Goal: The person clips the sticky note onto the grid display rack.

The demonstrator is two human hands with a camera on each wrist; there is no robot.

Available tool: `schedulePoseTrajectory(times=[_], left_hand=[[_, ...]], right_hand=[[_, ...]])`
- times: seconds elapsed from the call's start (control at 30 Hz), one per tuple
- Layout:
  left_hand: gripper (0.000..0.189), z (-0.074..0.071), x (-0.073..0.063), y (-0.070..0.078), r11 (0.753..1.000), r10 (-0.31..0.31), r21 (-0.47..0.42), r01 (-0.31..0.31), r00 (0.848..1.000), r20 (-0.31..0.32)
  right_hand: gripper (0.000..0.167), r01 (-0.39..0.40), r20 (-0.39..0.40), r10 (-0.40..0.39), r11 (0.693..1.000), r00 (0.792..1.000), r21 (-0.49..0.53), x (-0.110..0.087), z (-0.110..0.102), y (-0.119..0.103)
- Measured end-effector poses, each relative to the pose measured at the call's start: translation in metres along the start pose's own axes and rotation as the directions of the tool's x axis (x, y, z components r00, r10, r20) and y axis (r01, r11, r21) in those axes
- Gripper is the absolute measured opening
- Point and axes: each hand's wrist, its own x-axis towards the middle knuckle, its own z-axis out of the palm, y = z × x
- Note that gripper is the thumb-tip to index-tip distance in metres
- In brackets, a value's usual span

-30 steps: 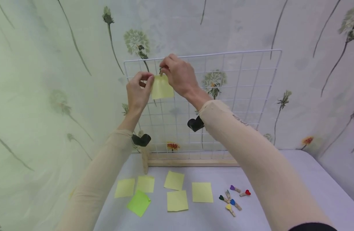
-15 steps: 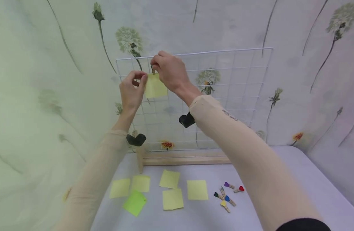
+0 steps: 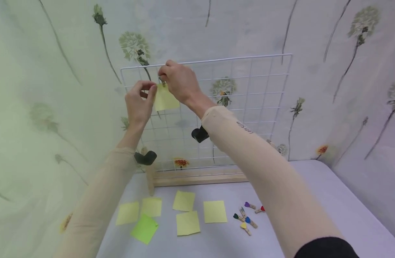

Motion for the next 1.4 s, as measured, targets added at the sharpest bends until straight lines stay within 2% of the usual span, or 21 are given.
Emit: schedulePoseTrajectory(times=[0.17,0.37,0.57,0.83,1.03,1.17,1.3,1.4], left_hand=[[0.016,0.002,0.001,-0.001,1.0,0.011,0.002,-0.011,1.0,-0.01],[0.016,0.001,0.001,-0.002,1.0,-0.002,0.007,0.002,1.0,-0.01],[0.016,0.003,0.004,0.0,1.0,0.007,0.018,-0.007,1.0,0.005],[0.015,0.003,0.002,-0.001,0.999,0.007,0.034,-0.007,1.0,-0.018],[0.016,0.007,-0.001,0.0,0.998,0.031,0.058,-0.029,0.999,-0.033],[0.017,0.007,-0.001,-0.002,0.999,0.016,0.05,-0.013,0.998,-0.055],[0.017,0.005,0.0,-0.004,0.999,0.006,0.049,-0.002,0.998,-0.068],[0.018,0.005,0.0,-0.003,0.999,0.005,0.052,-0.002,0.998,-0.063]], right_hand=[[0.02,-0.006,-0.01,0.006,1.0,1.0,0.004,-0.001,-0.001,-0.001],[0.023,-0.031,0.025,0.031,1.0,0.999,-0.006,0.0,0.0,-0.002],[0.024,-0.055,0.021,0.056,0.998,0.998,-0.031,0.001,-0.001,0.0],[0.027,-0.065,0.064,0.067,0.997,0.996,-0.04,-0.001,-0.002,-0.002],[0.032,-0.05,0.093,0.054,0.998,0.994,-0.043,-0.009,-0.005,0.0],[0.035,-0.027,0.067,0.028,0.999,0.997,-0.022,-0.016,-0.009,-0.001],[0.029,0.009,0.052,-0.008,1.0,0.999,-0.006,-0.025,-0.01,-0.003],[0.024,0.031,0.073,-0.031,1.0,0.997,0.001,-0.034,-0.009,-0.002]])
